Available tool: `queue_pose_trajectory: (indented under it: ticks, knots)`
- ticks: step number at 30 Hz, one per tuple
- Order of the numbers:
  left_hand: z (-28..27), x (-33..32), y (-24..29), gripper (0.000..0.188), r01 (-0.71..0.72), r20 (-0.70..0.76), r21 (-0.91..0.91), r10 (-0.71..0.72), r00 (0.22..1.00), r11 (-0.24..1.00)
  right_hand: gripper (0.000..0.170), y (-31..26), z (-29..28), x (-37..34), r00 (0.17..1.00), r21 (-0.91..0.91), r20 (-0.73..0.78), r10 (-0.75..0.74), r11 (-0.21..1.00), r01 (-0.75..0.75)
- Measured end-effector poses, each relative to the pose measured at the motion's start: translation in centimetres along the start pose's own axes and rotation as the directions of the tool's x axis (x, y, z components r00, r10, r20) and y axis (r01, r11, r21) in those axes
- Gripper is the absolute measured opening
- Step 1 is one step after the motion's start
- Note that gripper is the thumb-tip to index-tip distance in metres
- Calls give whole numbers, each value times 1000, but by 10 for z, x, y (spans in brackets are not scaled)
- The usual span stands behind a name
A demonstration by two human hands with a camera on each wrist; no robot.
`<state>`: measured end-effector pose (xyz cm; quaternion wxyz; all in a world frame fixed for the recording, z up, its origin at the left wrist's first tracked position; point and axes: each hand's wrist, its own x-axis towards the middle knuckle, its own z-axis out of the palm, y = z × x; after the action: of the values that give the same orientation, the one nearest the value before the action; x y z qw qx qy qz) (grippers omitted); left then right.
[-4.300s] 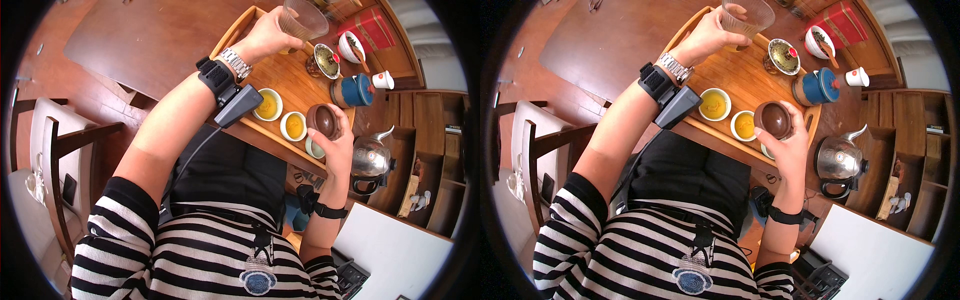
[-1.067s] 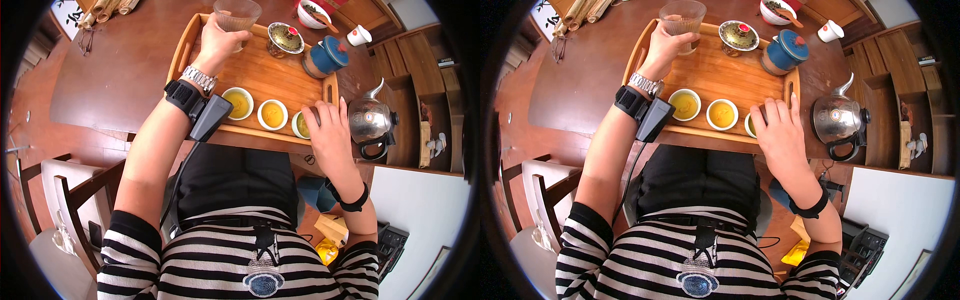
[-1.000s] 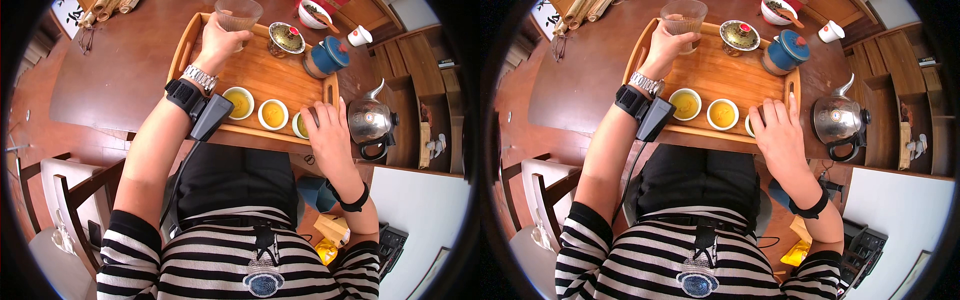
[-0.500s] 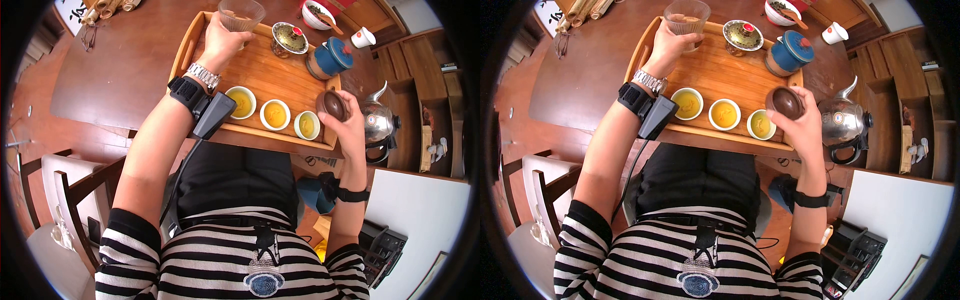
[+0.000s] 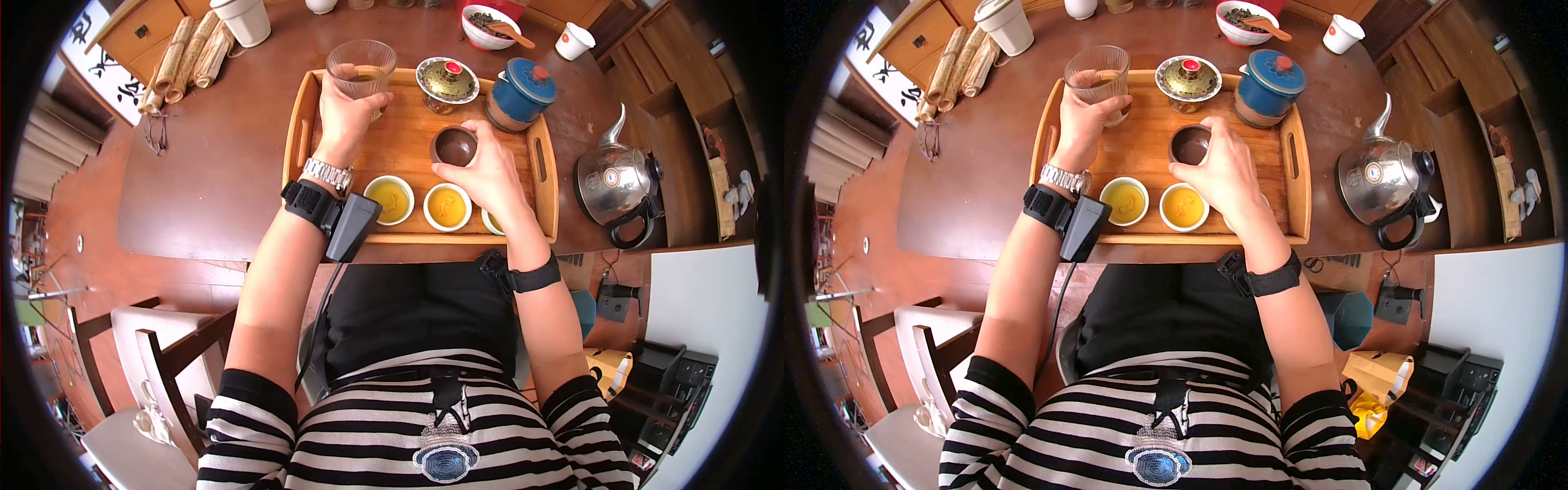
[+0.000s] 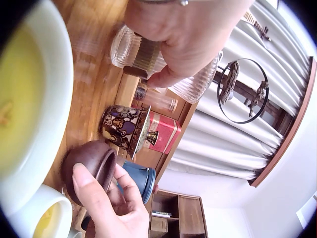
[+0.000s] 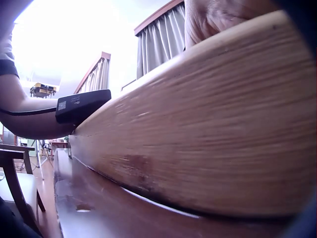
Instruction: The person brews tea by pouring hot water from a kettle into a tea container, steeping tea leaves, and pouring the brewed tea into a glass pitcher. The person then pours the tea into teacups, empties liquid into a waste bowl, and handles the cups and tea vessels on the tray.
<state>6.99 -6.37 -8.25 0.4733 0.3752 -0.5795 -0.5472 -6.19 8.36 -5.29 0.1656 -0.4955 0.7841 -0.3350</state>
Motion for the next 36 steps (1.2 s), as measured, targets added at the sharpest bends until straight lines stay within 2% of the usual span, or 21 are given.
queue_pose_trajectory:
  ticks: [3,5,9,11,12,14,15,17,18,20,21,23,26,31,33,36]
  knots:
    - [1,-4,7,59,55,6,-25,-55,998,998,66,4,6,2,1000,-23,1,-21,1000,21]
    - [3,-6,10,59,67,-17,-36,-68,998,997,66,5,7,1,997,-123,-9,-78,989,76]
    - [1,-4,7,59,45,14,-56,-44,999,997,65,5,6,0,999,-154,25,-21,988,24]
    - [1,-2,3,58,50,7,-77,-50,999,996,64,12,8,-1,990,-252,19,-143,957,143]
    - [1,-2,2,58,45,14,-72,-45,999,996,64,15,8,-3,990,-247,11,-142,959,140]
    - [0,-2,1,58,30,7,-74,-30,1000,997,62,17,6,-7,954,-212,-98,-282,943,257]
    - [0,-2,1,58,28,9,-72,-27,1000,997,62,16,0,-11,954,-211,-101,-283,943,257]
    - [0,-1,0,60,34,4,-74,-34,999,997,54,13,-16,-21,962,-41,-174,-213,977,209]
    - [0,-1,-1,60,33,7,-72,-32,999,997,54,15,-20,-26,961,-39,-177,-211,978,207]
    - [0,0,-2,62,12,-6,-49,-12,1000,999,40,24,-28,-35,923,73,-366,-114,986,151]
    - [-1,0,-4,62,11,-4,-46,-11,1000,999,40,32,-31,-38,923,76,-368,-112,986,150]
    - [-1,2,-7,64,-10,-24,-28,9,1000,1000,27,52,-32,-45,803,-85,-552,-224,973,214]
    - [-1,1,-4,63,10,-3,-60,-11,1000,998,19,67,-35,-53,781,-100,-589,-206,978,183]
    - [-1,-1,-2,67,19,15,-55,-18,1000,998,18,73,-29,-54,764,10,-632,-129,984,175]
    - [-1,1,-2,73,-12,-13,-38,11,1000,999,17,74,-27,-53,766,-71,-606,-215,974,217]
    - [-1,0,1,81,-19,14,-60,20,1000,998,17,73,-26,-56,784,-145,-566,-256,967,211]
